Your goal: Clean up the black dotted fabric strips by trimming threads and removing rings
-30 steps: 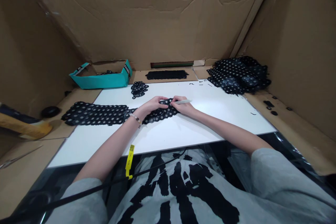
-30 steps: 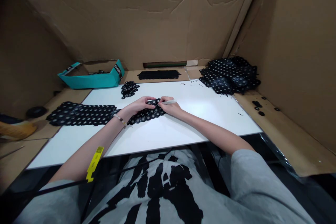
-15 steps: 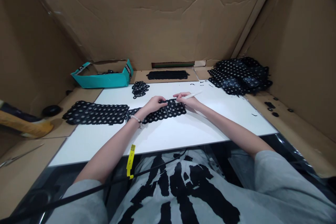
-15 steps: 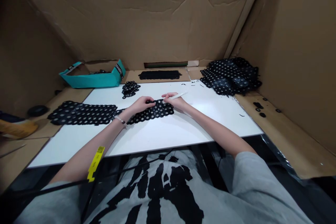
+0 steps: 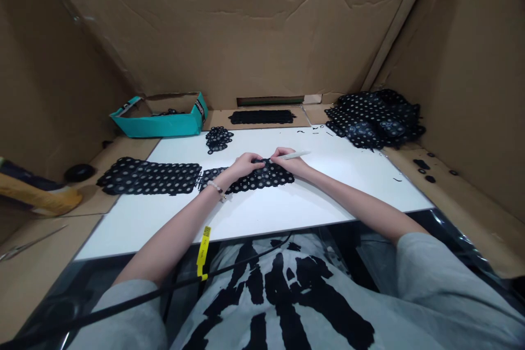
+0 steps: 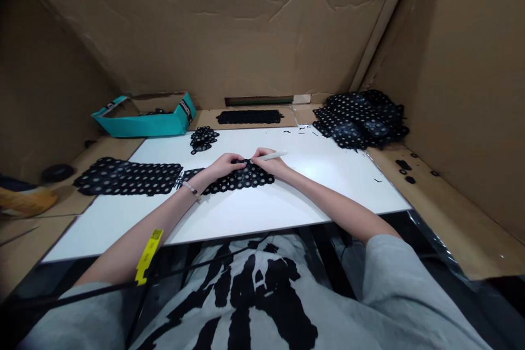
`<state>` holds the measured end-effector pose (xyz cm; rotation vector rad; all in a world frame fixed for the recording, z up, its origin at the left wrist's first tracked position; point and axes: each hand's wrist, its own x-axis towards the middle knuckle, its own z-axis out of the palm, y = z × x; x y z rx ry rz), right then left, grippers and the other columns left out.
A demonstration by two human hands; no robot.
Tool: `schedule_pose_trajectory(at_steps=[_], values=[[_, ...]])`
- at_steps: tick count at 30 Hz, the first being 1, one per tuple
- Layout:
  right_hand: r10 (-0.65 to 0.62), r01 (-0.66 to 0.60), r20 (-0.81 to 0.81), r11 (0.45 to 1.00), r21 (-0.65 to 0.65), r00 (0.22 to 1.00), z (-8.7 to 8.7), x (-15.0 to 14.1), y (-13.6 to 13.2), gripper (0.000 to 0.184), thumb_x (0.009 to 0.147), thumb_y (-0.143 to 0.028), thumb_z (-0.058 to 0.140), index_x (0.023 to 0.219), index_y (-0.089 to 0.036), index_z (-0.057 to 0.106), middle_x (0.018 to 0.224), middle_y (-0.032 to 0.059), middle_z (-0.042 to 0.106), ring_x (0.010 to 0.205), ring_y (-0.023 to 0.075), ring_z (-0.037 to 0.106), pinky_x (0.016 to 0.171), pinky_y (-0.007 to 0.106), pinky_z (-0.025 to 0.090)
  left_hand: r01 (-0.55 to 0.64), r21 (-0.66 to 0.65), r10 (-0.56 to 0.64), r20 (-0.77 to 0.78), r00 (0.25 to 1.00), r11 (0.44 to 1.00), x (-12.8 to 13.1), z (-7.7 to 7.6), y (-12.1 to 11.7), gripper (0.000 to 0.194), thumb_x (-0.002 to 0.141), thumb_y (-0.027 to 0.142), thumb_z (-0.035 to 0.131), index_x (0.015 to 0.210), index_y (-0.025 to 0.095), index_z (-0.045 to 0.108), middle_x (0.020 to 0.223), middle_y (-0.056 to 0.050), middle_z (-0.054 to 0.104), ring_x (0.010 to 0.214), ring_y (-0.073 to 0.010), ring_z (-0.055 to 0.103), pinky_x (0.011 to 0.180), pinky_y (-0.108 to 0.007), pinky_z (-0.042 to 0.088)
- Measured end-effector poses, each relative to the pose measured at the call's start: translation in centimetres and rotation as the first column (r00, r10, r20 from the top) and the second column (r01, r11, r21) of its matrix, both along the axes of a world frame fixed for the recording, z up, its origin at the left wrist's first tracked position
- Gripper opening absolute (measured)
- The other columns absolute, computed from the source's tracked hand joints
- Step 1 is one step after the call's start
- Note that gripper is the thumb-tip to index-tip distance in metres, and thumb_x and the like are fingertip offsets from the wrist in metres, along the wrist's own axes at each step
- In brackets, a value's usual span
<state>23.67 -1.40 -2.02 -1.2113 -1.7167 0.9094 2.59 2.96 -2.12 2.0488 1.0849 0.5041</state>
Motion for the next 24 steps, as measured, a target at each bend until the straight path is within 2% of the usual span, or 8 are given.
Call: schedule_pose_trajectory(at_steps=[2,5,8,11,15,18,24], values=[[-0.008,0.005,0.052,0.998,0.058,0.999,-0.2,-0.3,-0.3,0.017,0.077,-0.035,0.056,0.072,-0.019,0.059,0.075,-0.0004,0.063,0.075,0.0157,0.056,0.070,0.027,0.039,0.001,-0.047,0.000,0.022,1.000,0.999,0.0,0.2,-0.2,0.041,0.075,0.055,0.063,0.089,0.018,0.072,0.090,-0.004,0.072,0.089,-0.0249,0.061,0.081,-0.033,0.043],[-0.045,0.028,0.122,0.990,0.139,0.991,-0.4,-0.9,-0.5,0.015,0.080,-0.032,0.052,0.072,-0.020,0.057,0.075,-0.0003,0.063,0.075,0.0157,0.055,0.070,0.028,0.039,0.062,-0.136,-0.054,0.066,0.996,0.989,-0.1,0.9,-0.3,0.042,0.074,0.055,0.065,0.090,0.016,0.072,0.089,-0.004,0.071,0.087,-0.0237,0.060,0.082,-0.033,0.043],[-0.084,0.061,0.144,0.985,0.161,0.986,-0.5,-1.1,-0.3,0.014,0.080,-0.031,0.052,0.071,-0.021,0.055,0.075,-0.0003,0.063,0.075,0.0157,0.055,0.071,0.028,0.039,0.124,-0.176,-0.113,0.073,0.991,0.976,-0.1,1.5,-0.2,0.042,0.075,0.055,0.063,0.089,0.016,0.071,0.088,-0.004,0.070,0.086,-0.0230,0.059,0.082,-0.033,0.043],[-0.060,0.048,0.096,0.991,0.124,0.994,-0.4,-0.7,0.1,0.016,0.079,-0.034,0.054,0.071,-0.020,0.057,0.074,-0.0004,0.063,0.075,0.0158,0.056,0.069,0.027,0.040,0.119,-0.077,-0.118,0.020,0.993,0.990,-0.2,1.5,-0.2,0.042,0.073,0.055,0.067,0.092,0.018,0.069,0.092,-0.003,0.069,0.090,-0.0241,0.059,0.083,-0.033,0.043],[0.023,-0.024,-0.027,0.999,-0.035,0.999,-0.3,0.1,0.4,0.017,0.073,-0.035,0.060,0.069,-0.018,0.060,0.076,0.0004,0.065,0.074,0.0156,0.057,0.070,0.028,0.041,0.082,0.071,-0.080,-0.039,0.996,0.994,-0.1,0.8,-0.1,0.042,0.066,0.048,0.074,0.096,0.019,0.067,0.096,-0.002,0.068,0.094,-0.0257,0.061,0.086,-0.034,0.043],[0.071,-0.075,-0.052,0.994,-0.079,0.996,-0.3,0.4,0.3,0.016,0.071,-0.033,0.062,0.067,-0.018,0.061,0.086,0.0020,0.069,0.078,0.0156,0.059,0.074,0.028,0.043,0.044,0.054,-0.043,-0.030,0.999,0.998,0.0,0.3,0.1,0.041,0.064,0.045,0.076,0.095,0.020,0.066,0.096,-0.003,0.069,0.094,-0.0257,0.061,0.087,-0.035,0.043],[0.087,-0.086,0.016,0.996,-0.037,0.996,-0.7,0.2,0.3,0.018,0.073,-0.036,0.062,0.069,-0.018,0.062,0.088,0.0017,0.070,0.081,0.0164,0.060,0.076,0.028,0.043,-0.067,-0.037,0.069,0.051,0.996,0.997,0.3,0.0,-0.1,0.051,0.056,0.038,0.079,0.101,0.019,0.066,0.095,-0.002,0.066,0.091,-0.0233,0.059,0.083,-0.034,0.044]])
